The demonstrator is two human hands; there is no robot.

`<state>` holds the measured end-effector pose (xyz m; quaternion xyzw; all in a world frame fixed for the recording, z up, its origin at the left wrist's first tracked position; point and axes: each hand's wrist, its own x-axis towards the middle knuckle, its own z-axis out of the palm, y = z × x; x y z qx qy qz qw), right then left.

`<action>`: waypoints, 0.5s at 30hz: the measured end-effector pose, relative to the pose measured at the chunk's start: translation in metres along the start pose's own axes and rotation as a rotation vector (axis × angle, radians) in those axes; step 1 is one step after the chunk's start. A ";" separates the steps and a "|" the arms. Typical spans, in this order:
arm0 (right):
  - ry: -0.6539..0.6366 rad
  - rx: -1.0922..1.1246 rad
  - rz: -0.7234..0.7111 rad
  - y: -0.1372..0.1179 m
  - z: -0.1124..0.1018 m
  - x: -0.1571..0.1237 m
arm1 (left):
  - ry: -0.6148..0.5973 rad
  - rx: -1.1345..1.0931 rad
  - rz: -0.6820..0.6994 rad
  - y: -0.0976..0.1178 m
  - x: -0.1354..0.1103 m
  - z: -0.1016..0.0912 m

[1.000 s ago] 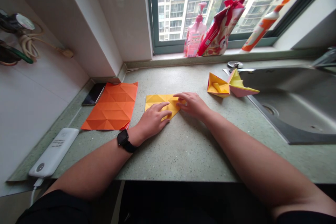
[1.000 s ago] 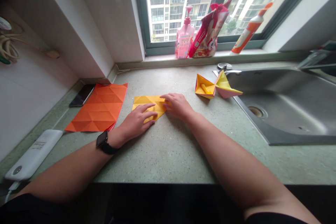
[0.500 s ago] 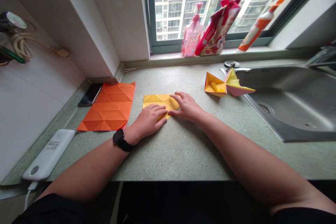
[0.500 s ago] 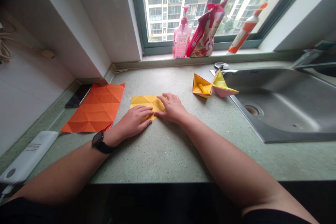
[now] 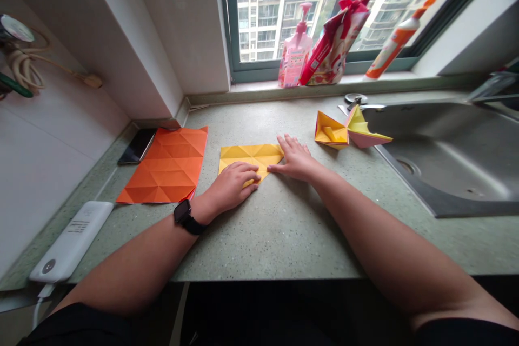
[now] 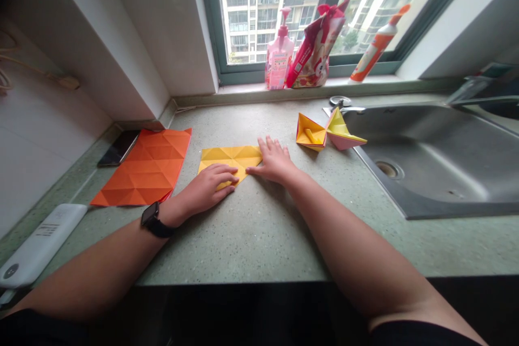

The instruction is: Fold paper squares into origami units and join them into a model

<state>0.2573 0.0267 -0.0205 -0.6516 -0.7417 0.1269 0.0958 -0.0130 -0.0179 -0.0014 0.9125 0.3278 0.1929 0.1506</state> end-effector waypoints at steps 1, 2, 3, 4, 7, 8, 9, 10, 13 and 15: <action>0.022 0.011 0.018 0.007 0.000 0.003 | -0.003 -0.005 -0.005 0.000 0.000 0.000; 0.046 0.020 0.036 0.014 0.000 0.007 | -0.009 -0.007 -0.006 0.000 0.000 0.000; 0.070 0.029 0.053 0.020 0.001 0.010 | -0.014 -0.006 -0.006 0.001 -0.001 -0.001; 0.096 0.039 0.062 0.026 0.002 0.013 | -0.019 -0.005 -0.005 0.001 -0.001 -0.001; 0.155 0.063 0.061 0.036 0.008 0.021 | -0.024 -0.002 0.001 0.001 -0.002 -0.001; 0.166 0.065 0.062 0.038 0.009 0.022 | -0.025 -0.001 0.004 0.001 -0.002 -0.001; 0.174 0.066 0.064 0.039 0.011 0.023 | -0.026 -0.001 0.006 0.000 -0.002 -0.001; 0.182 0.064 0.066 0.039 0.012 0.024 | -0.028 -0.001 0.010 0.000 -0.003 -0.002; 0.204 0.061 0.064 0.037 0.011 0.023 | -0.033 -0.004 0.022 -0.001 -0.003 -0.003; 0.215 0.055 0.069 0.035 0.009 0.020 | -0.035 -0.011 0.030 -0.001 -0.003 -0.005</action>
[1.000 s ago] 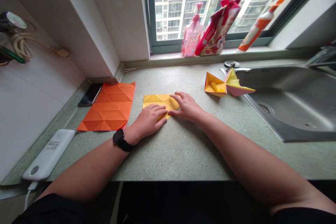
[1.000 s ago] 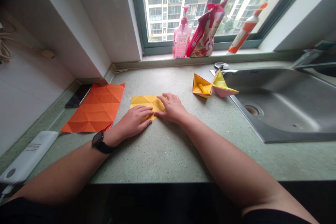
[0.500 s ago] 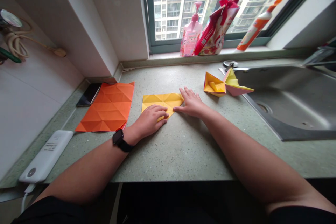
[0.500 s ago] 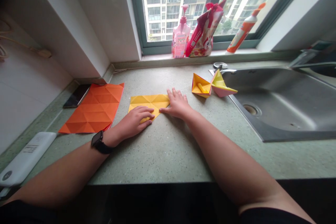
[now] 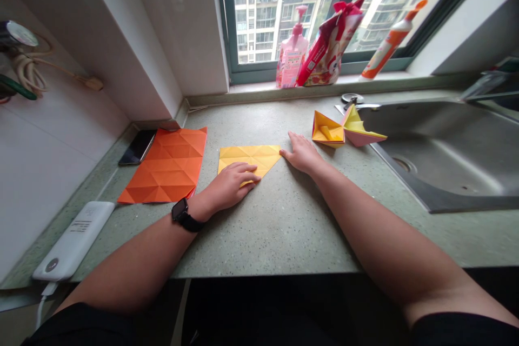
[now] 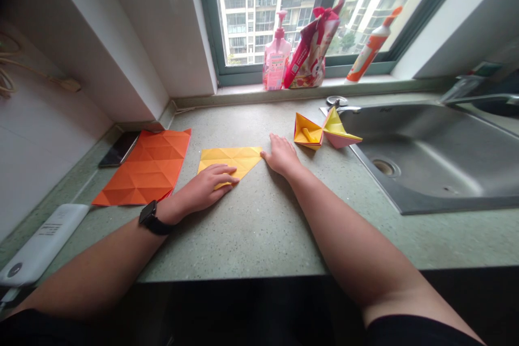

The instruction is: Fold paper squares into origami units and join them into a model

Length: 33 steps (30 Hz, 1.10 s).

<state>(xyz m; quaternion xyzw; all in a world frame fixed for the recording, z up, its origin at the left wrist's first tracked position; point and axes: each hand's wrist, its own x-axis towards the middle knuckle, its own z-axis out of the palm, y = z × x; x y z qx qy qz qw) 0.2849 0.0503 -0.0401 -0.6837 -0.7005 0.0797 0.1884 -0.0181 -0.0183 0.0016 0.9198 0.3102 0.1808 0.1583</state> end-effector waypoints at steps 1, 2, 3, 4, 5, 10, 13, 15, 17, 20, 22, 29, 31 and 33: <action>0.010 -0.003 0.002 -0.002 -0.002 -0.001 | -0.006 -0.003 0.002 0.000 0.000 -0.001; 0.028 -0.001 -0.001 -0.005 -0.005 -0.003 | -0.014 -0.005 0.002 0.000 -0.001 -0.002; 0.055 0.007 -0.015 -0.008 -0.008 -0.005 | -0.026 -0.006 0.000 0.000 -0.001 -0.004; 0.094 0.023 -0.041 -0.013 -0.012 -0.007 | -0.040 -0.004 -0.003 0.001 -0.002 -0.004; 0.140 0.049 -0.083 -0.019 -0.015 -0.010 | -0.055 0.002 -0.007 0.001 -0.002 -0.005; 0.193 0.120 -0.392 -0.054 -0.027 -0.030 | -0.120 0.070 -0.018 0.005 -0.002 0.000; 0.059 0.087 -0.500 -0.068 -0.025 -0.040 | -0.153 0.098 -0.032 0.005 -0.001 0.006; -0.028 0.066 -0.529 -0.070 -0.022 -0.042 | -0.153 0.094 -0.026 0.005 0.000 0.008; -0.087 0.039 -0.528 -0.068 -0.021 -0.042 | -0.144 0.085 -0.013 0.005 0.000 0.007; -0.122 0.016 -0.512 -0.065 -0.024 -0.041 | -0.132 0.075 -0.003 0.007 0.000 0.003; -0.125 0.014 -0.506 -0.065 -0.026 -0.042 | -0.128 0.076 -0.006 0.009 0.000 -0.001; -0.116 0.011 -0.496 -0.066 -0.026 -0.044 | -0.101 0.090 0.012 0.012 -0.007 -0.018; -0.117 0.006 -0.497 -0.065 -0.026 -0.044 | -0.077 0.111 -0.033 0.009 -0.010 -0.024; -0.116 0.003 -0.499 -0.064 -0.026 -0.044 | -0.068 0.140 -0.072 0.006 -0.013 -0.028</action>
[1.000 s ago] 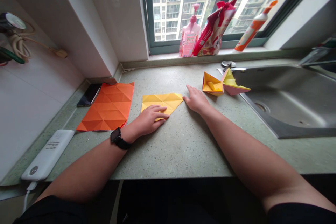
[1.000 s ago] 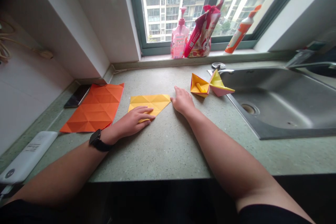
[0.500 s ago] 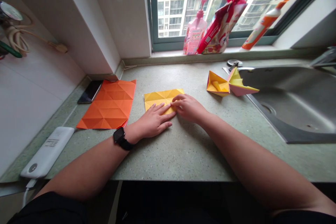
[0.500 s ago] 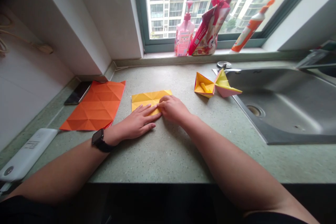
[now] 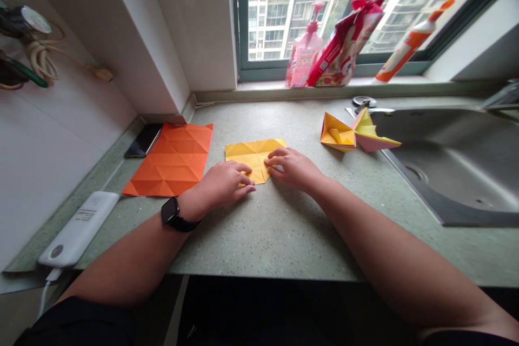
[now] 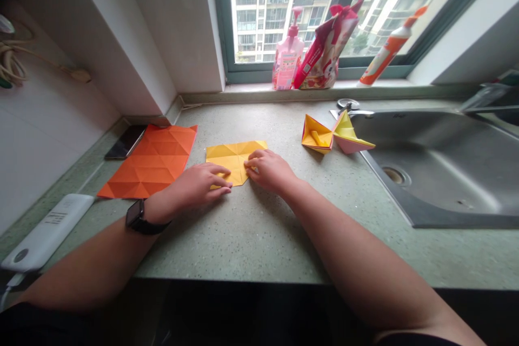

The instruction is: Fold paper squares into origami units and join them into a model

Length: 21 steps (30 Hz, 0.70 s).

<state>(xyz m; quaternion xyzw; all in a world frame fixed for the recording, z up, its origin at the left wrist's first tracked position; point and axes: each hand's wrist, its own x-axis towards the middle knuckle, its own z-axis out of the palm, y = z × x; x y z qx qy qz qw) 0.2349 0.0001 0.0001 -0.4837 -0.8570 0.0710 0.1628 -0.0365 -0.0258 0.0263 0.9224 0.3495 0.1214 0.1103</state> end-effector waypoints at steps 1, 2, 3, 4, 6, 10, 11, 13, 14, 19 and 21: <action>0.002 0.001 -0.001 0.000 0.000 0.000 | -0.001 0.011 -0.007 -0.002 -0.001 -0.002; 0.005 0.004 -0.003 0.000 0.000 0.000 | -0.005 0.020 -0.005 -0.004 -0.001 -0.003; 0.009 0.008 -0.006 0.001 0.000 0.000 | -0.008 0.029 0.002 -0.005 -0.001 -0.005; 0.012 0.011 -0.007 0.001 0.001 0.000 | -0.008 0.037 0.011 -0.006 -0.001 -0.006; 0.014 0.013 -0.007 0.001 0.002 0.000 | -0.001 0.057 0.025 -0.007 0.000 -0.007; 0.007 -0.003 -0.005 -0.001 0.001 0.000 | 0.013 0.065 0.056 -0.006 0.003 -0.002; 0.001 -0.006 -0.008 -0.001 0.001 0.000 | 0.012 0.052 0.075 -0.005 0.003 0.000; -0.014 -0.008 -0.014 -0.001 0.001 -0.001 | 0.001 0.006 0.121 -0.004 0.004 0.004; -0.020 -0.006 -0.013 -0.001 0.001 -0.001 | -0.008 -0.021 0.140 -0.003 0.005 0.005; 0.010 -0.005 0.142 0.014 0.010 0.000 | -0.053 -0.085 0.148 -0.003 0.006 0.006; 0.042 -0.007 0.224 0.026 0.015 0.003 | -0.054 -0.089 0.144 -0.003 0.006 0.005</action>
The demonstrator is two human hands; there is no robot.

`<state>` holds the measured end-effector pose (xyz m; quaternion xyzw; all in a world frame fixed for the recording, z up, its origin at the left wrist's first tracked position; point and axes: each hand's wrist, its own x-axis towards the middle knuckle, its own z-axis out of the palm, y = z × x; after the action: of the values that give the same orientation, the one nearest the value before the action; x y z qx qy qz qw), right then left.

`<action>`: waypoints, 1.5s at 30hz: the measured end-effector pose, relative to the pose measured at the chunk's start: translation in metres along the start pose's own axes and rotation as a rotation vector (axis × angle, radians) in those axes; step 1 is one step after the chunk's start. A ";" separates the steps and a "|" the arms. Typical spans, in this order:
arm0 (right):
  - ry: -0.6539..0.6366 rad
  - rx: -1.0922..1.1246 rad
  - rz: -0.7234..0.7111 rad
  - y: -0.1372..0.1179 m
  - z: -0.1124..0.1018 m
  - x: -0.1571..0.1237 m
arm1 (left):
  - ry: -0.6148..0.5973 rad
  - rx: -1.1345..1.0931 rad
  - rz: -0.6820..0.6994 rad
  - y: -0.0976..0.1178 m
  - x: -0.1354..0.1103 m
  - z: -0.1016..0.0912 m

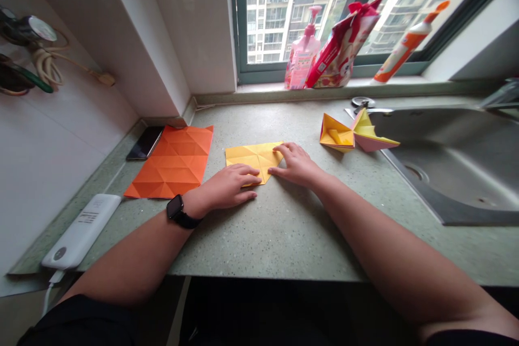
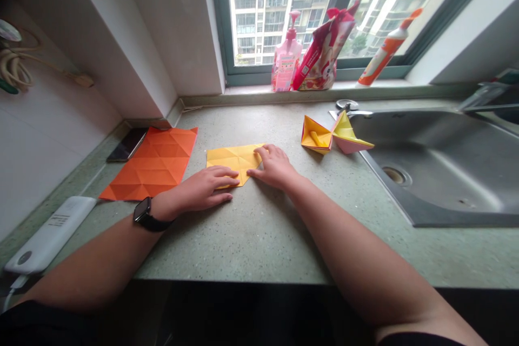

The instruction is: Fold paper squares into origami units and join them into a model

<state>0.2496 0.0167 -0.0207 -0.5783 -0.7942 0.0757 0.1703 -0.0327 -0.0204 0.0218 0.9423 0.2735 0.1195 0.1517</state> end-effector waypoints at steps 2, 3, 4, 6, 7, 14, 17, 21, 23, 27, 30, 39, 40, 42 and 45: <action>0.032 -0.031 0.089 0.013 0.004 0.006 | 0.002 -0.007 0.005 0.001 0.000 -0.001; 0.047 -0.061 0.153 0.018 0.006 0.009 | 0.002 -0.010 0.008 0.001 0.000 -0.001; 0.061 -0.086 0.215 0.023 0.008 0.012 | 0.003 -0.012 0.012 0.001 0.000 -0.001; 0.098 -0.110 0.298 0.031 0.008 0.016 | 0.000 -0.015 0.021 0.002 0.001 -0.001; 0.124 -0.106 0.316 0.033 0.007 0.018 | 0.001 -0.016 0.022 0.002 0.001 -0.001; 0.356 0.101 0.011 0.021 -0.012 0.015 | 0.045 -0.004 0.012 0.000 0.001 0.005; 0.227 0.184 -0.248 0.006 -0.011 0.010 | 0.058 0.008 0.010 -0.001 0.002 0.006; 0.054 0.197 -0.390 -0.007 -0.001 0.005 | 0.066 0.092 -0.042 -0.001 0.001 0.001; 0.040 0.191 -0.389 -0.008 0.002 0.005 | 0.079 0.162 -0.075 -0.001 0.000 -0.004; 0.031 0.188 -0.388 -0.004 0.003 0.006 | 0.081 0.257 -0.068 0.000 -0.003 -0.013; 0.030 0.193 -0.382 -0.002 0.002 0.007 | 0.075 0.305 -0.032 0.003 -0.003 -0.015; -0.007 0.207 -0.355 -0.003 -0.005 0.006 | 0.126 0.390 -0.147 -0.005 -0.004 -0.018; -0.018 0.204 -0.358 -0.003 -0.006 0.005 | 0.149 0.386 -0.164 -0.006 -0.004 -0.017; -0.044 0.193 -0.366 -0.004 -0.009 0.004 | 0.212 0.368 -0.200 -0.007 -0.004 -0.015; -0.079 0.176 -0.386 -0.007 -0.013 0.003 | 0.299 0.320 -0.257 -0.005 -0.005 -0.013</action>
<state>0.2468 0.0159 -0.0062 -0.3951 -0.8866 0.1334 0.2000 -0.0429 -0.0163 0.0311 0.8836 0.4257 0.1928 -0.0275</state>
